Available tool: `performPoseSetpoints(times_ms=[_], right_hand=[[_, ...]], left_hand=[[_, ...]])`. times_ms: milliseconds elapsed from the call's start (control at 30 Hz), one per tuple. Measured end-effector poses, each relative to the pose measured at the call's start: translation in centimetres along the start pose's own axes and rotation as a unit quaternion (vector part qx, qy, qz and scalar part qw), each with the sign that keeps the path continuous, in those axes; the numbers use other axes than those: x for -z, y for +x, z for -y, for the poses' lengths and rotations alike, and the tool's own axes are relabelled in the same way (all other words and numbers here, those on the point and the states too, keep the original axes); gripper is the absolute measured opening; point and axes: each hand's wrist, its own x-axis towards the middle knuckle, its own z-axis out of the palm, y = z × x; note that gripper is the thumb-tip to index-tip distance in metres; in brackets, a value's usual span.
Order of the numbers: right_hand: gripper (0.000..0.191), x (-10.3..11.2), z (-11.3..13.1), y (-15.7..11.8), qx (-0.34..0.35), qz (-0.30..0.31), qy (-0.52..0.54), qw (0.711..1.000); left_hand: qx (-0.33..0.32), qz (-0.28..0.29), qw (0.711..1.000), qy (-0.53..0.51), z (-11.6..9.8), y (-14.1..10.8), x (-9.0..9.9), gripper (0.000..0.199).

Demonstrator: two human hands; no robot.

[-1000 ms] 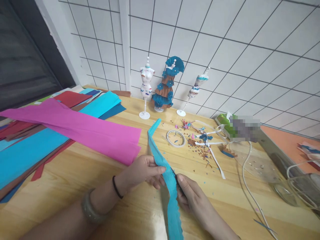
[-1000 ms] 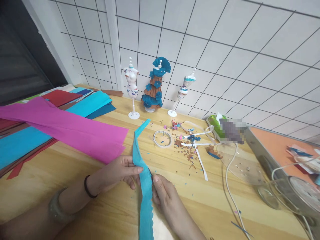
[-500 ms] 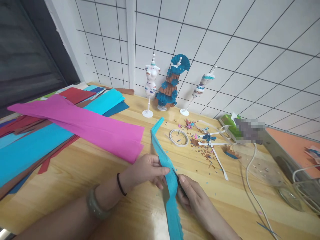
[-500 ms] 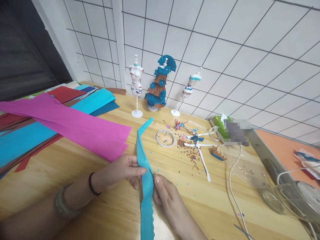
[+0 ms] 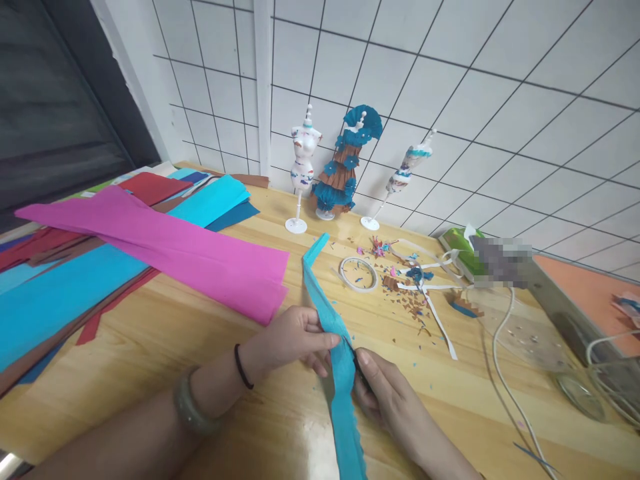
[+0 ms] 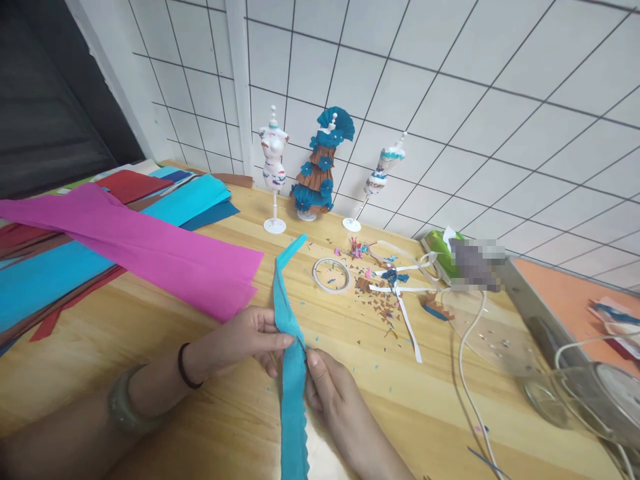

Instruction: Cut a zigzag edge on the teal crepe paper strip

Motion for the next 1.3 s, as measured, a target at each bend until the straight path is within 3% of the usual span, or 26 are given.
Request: performPoseSetpoints(times_ms=[1300], right_hand=[[0.045, 0.15, -0.5, 0.14, -0.027, -0.074, 0.032, 0.996]], left_hand=[[0.042, 0.026, 0.999, -0.002, 0.01, 0.0, -0.26, 0.041]])
